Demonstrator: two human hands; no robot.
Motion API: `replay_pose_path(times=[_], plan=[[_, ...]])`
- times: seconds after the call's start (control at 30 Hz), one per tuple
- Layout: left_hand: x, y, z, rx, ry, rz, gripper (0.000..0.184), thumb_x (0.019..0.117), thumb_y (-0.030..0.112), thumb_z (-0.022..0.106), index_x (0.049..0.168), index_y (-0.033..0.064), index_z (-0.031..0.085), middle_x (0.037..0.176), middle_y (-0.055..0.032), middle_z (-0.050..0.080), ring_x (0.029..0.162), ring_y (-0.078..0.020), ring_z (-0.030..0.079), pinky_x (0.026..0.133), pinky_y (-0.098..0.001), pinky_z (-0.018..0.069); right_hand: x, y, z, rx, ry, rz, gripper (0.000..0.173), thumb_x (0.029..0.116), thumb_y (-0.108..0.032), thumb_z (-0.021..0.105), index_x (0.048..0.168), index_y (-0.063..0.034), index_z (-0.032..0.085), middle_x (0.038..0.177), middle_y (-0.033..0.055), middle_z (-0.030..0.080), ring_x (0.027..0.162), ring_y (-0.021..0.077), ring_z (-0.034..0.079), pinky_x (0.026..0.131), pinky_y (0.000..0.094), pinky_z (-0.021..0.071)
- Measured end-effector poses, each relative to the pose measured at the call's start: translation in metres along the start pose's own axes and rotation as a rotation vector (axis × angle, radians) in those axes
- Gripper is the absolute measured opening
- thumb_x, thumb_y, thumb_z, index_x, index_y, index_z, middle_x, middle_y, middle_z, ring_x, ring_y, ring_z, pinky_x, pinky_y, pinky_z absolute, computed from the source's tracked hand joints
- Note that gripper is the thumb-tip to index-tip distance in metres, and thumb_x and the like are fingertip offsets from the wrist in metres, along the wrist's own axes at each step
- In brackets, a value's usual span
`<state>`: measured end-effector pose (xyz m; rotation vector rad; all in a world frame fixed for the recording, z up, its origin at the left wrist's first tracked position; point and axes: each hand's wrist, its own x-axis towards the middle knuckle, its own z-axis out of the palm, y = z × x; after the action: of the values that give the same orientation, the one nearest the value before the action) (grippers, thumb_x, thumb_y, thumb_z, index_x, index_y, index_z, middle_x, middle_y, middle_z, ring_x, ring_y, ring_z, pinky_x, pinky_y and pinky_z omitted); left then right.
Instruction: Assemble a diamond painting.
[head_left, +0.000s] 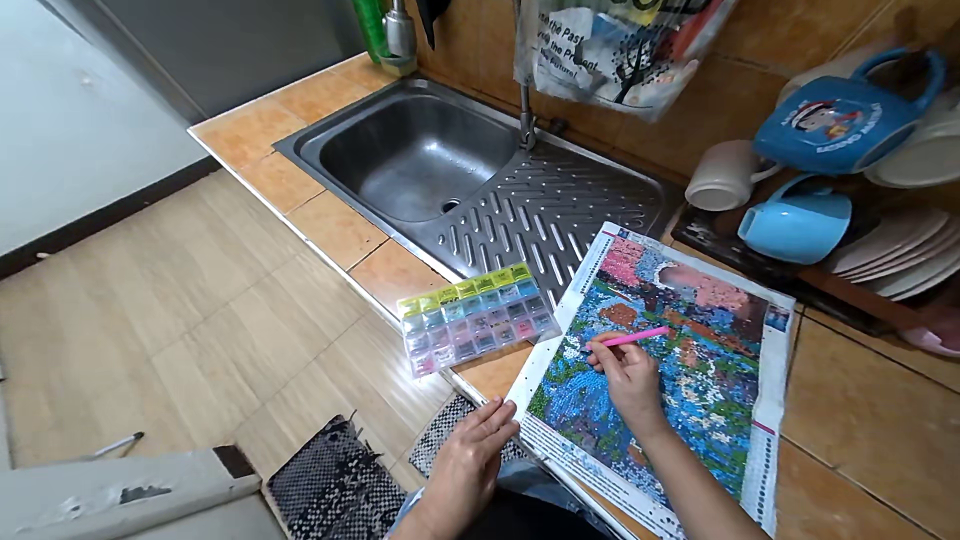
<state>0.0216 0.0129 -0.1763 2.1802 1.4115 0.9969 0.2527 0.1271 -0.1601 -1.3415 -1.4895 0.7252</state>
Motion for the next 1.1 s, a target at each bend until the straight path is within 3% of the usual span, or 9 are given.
replay_pose_path(times=[0.47, 0.67, 1.1], plan=[[0.0006, -0.0006, 0.0006, 0.003, 0.005, 0.006, 0.034, 0.0858, -0.005, 0.054, 0.109, 0.0025, 0.078, 0.127, -0.0123, 0.072, 0.125, -0.0313, 0.065, 0.105, -0.041, 0.0516, 0.0005, 0.0026, 0.001, 0.009, -0.019, -0.012, 0.012, 0.0959, -0.004, 0.06, 0.097, 0.0045, 0.069, 0.087, 0.0046, 0.068, 0.069, 0.0003, 0.062, 0.066, 0.0157, 0.0536], [-0.0001, -0.001, 0.0011, 0.005, 0.016, 0.008, 0.035, 0.085, -0.006, 0.054, 0.108, 0.0037, 0.078, 0.126, -0.0111, 0.072, 0.125, -0.0298, 0.065, 0.106, -0.0398, 0.0513, 0.0016, -0.0043, -0.0017, 0.116, 0.011, 0.093, 0.011, 0.0984, -0.001, 0.057, 0.104, 0.0057, 0.063, 0.082, 0.0013, 0.067, 0.066, -0.0002, 0.063, 0.066, 0.0161, 0.0556], [-0.0013, -0.0038, 0.0045, 0.02, 0.047, 0.027, 0.034, 0.0858, -0.005, 0.053, 0.107, 0.0036, 0.078, 0.125, -0.0113, 0.073, 0.124, -0.0295, 0.066, 0.107, -0.04, 0.0505, -0.0003, -0.0004, -0.001, 0.031, 0.012, 0.037, 0.012, 0.0975, -0.003, 0.058, 0.101, 0.0067, 0.065, 0.082, 0.004, 0.067, 0.067, 0.0002, 0.062, 0.066, 0.0157, 0.0542]])
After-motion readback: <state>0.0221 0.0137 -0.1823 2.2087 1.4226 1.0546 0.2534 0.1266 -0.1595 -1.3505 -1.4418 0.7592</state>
